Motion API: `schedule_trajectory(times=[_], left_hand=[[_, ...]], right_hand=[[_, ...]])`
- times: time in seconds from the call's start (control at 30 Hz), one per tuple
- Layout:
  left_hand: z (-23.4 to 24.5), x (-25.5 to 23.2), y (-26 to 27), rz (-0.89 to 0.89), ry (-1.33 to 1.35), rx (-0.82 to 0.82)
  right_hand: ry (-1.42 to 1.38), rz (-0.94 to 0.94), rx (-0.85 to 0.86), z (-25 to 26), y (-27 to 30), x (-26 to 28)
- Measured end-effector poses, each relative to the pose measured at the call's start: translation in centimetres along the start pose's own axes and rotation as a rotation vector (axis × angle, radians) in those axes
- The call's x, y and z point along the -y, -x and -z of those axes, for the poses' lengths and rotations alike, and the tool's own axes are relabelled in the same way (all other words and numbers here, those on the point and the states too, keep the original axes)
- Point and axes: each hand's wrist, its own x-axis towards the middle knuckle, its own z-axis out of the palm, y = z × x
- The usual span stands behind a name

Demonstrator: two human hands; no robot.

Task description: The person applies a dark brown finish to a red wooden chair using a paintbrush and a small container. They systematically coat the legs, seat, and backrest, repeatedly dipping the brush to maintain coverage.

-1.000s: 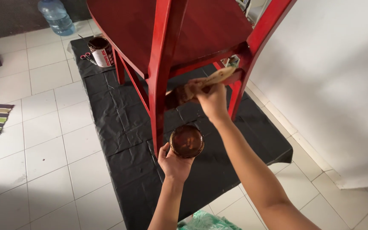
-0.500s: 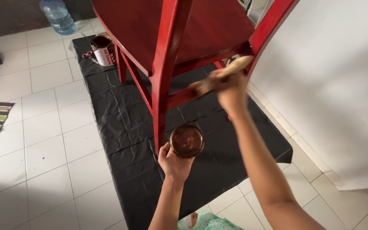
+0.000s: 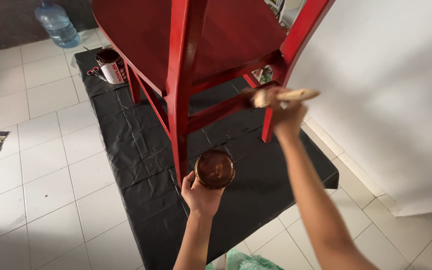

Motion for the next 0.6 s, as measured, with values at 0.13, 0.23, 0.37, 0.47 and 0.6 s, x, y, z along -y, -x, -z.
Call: schedule_trajectory(times=[0.13, 0.23, 0.37, 0.47, 0.6], left_hand=[[0.0, 0.7, 0.3, 0.009, 0.016, -0.005], [0.1, 0.8, 0.1, 0.005, 0.016, 0.012], [0.7, 0.9, 0.1, 0.003, 0.027, 0.042], [1.5, 0.7, 0.5, -0.019, 0.054, -0.002], [2.7, 0.6, 0.9, -0.044, 0.026, -0.035]], right_hand=[[0.118, 0.047, 0.011, 2.7, -3.3, -1.3], [0.200, 0.215, -0.029, 2.0, -2.3, -1.6], [0.160, 0.370, 0.045, -1.1, 3.0, 0.4], [-0.002, 0.635, 0.066, -2.8, 7.2, 4.5], [-0.100, 0.578, 0.251, -3.7, 11.0, 8.3]])
